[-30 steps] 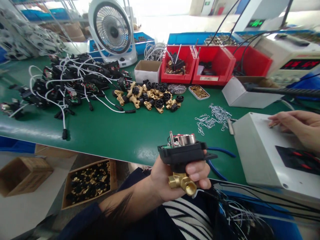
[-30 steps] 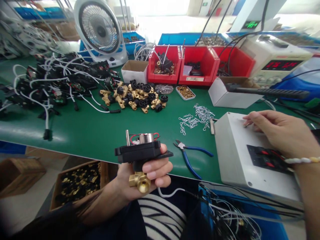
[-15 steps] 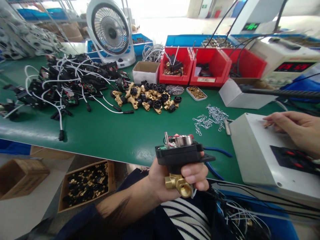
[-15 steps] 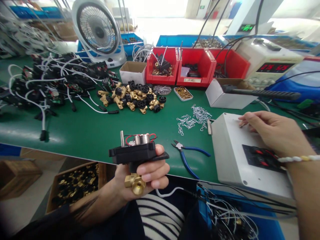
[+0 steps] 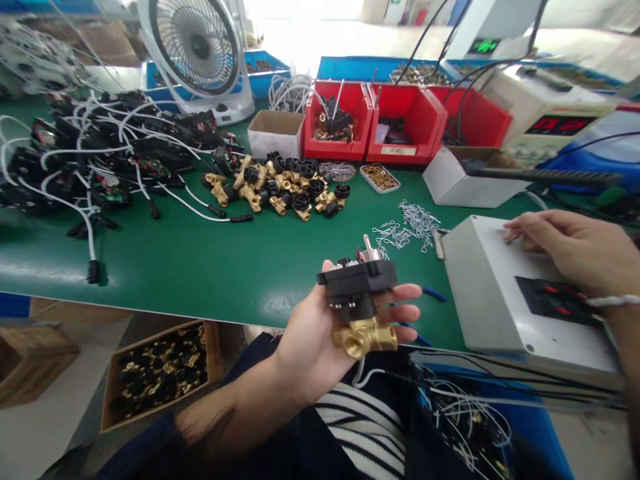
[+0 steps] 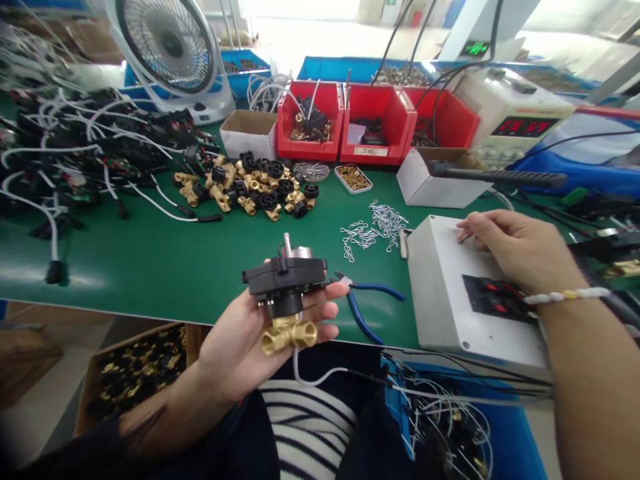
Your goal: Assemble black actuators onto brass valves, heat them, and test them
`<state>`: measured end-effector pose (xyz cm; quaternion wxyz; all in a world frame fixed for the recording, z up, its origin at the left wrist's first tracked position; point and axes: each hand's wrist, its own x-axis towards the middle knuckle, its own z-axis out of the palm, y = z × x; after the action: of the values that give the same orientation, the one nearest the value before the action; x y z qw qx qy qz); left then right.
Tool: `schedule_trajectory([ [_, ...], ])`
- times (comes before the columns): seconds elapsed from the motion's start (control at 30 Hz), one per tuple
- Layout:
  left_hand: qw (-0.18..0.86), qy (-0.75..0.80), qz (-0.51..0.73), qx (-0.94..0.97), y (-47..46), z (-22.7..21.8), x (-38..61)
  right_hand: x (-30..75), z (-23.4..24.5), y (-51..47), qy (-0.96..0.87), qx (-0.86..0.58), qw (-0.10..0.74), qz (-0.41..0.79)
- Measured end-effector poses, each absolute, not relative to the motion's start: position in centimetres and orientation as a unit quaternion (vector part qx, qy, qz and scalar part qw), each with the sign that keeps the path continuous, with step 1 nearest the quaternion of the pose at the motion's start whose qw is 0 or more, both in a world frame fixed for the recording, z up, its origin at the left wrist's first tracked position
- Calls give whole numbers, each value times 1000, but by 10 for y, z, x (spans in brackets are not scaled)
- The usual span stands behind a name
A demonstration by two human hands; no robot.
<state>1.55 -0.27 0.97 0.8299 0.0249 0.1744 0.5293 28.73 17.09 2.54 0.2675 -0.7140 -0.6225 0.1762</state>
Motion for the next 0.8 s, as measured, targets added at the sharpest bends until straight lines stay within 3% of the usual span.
schedule_trajectory([
  [0.27, 810, 248, 531, 35, -7, 15, 18, 289, 21, 170, -634, -697, 282, 183],
  [0.8, 823, 233, 516, 43, -8, 16, 18, 289, 19, 168, -640, -693, 279, 178],
])
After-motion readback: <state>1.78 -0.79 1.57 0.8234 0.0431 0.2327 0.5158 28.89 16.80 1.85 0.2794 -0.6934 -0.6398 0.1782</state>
